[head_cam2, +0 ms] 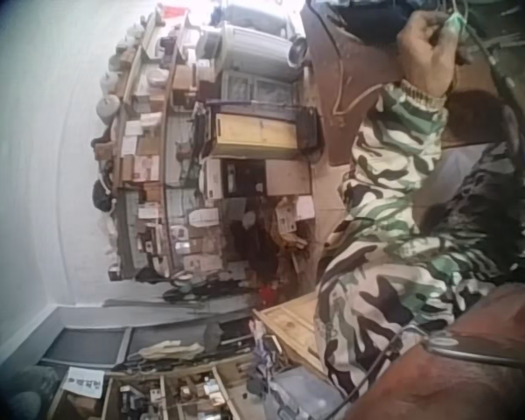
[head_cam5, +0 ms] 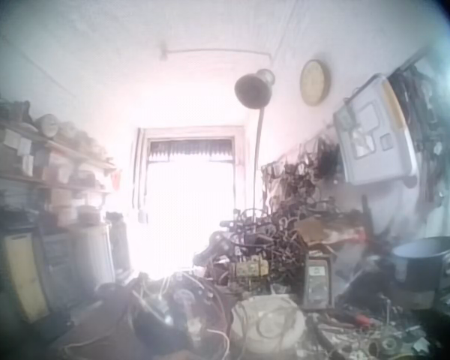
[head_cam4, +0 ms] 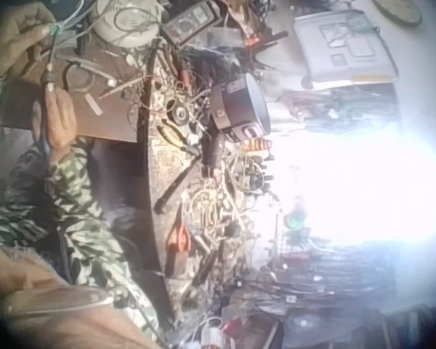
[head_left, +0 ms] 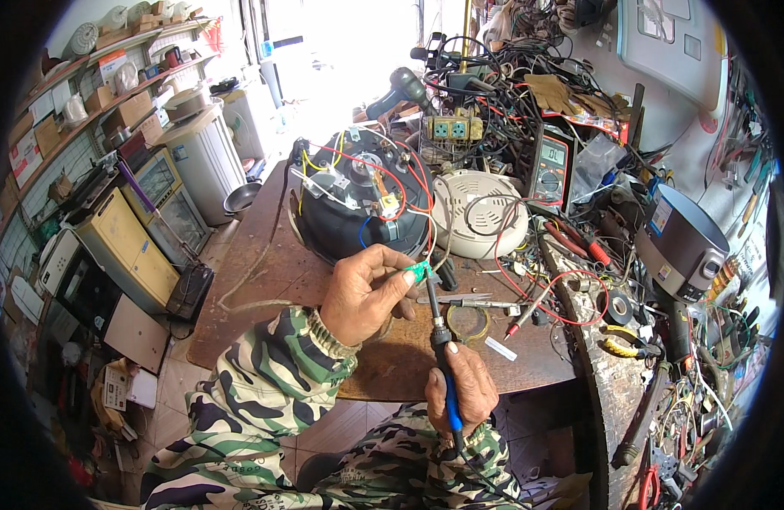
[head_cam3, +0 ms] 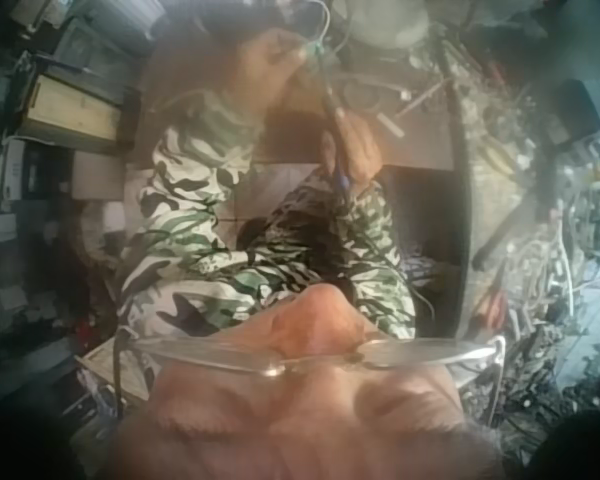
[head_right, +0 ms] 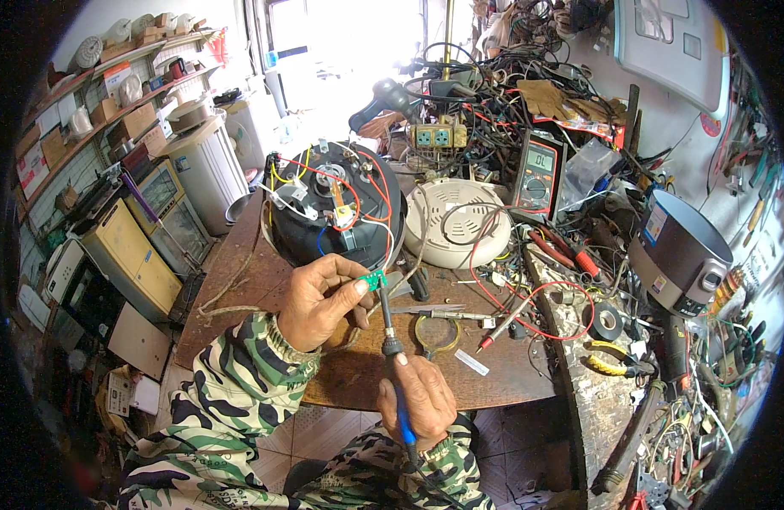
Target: The person solders a small green circuit board using a soldering iron and solder wire. They hold the board with one hand and apply heat and solder to specific points on the board with the other hand.
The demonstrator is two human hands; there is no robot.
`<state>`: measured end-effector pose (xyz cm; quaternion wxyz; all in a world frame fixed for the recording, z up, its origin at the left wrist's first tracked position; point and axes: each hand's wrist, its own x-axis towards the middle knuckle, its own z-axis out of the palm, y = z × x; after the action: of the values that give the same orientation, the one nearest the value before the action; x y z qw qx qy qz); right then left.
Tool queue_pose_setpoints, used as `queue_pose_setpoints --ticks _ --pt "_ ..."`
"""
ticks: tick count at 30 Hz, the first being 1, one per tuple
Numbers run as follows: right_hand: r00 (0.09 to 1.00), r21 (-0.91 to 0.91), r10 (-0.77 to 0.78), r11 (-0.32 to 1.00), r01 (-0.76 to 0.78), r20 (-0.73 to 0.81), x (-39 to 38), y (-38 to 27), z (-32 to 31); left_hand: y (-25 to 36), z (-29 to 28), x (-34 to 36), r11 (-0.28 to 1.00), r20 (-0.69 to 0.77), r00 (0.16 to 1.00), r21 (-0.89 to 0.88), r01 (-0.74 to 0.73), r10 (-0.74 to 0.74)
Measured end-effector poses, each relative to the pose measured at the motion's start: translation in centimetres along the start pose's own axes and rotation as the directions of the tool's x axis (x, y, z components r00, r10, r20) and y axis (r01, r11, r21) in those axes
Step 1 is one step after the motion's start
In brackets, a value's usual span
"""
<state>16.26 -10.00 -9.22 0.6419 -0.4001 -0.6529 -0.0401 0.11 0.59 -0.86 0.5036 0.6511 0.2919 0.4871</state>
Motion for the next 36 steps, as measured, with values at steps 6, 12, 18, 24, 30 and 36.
queue_pose_setpoints --ticks 6,12,18,24,30,36 --pt "0.999 -0.001 -0.010 1.000 0.010 -0.046 0.16 -0.11 0.31 -0.03 0.00 -0.03 1.000 0.001 1.000 -0.002 -0.005 0.005" --pt "1.000 -0.023 0.004 1.000 -0.004 -0.026 -0.09 -0.09 0.25 -0.22 0.09 -0.03 1.000 -0.003 1.000 0.017 -0.025 0.025" --pt "1.000 -0.022 0.004 1.000 -0.004 -0.025 -0.10 -0.16 0.32 -0.25 0.03 -0.05 0.999 0.004 1.000 0.041 -0.029 0.029" --pt "1.000 -0.023 0.009 1.000 -0.009 -0.030 -0.09 -0.18 0.36 -0.20 0.04 -0.03 0.998 0.010 1.000 0.054 -0.025 0.024" --pt "0.999 -0.010 0.015 1.000 -0.015 -0.036 -0.06 -0.20 0.36 -0.15 0.08 -0.05 0.998 0.008 1.000 0.056 -0.026 0.026" --pt "0.998 0.007 0.048 0.999 -0.048 -0.035 -0.09 -0.26 0.09 -0.15 0.14 -0.07 0.999 0.003 1.000 0.037 -0.027 0.026"
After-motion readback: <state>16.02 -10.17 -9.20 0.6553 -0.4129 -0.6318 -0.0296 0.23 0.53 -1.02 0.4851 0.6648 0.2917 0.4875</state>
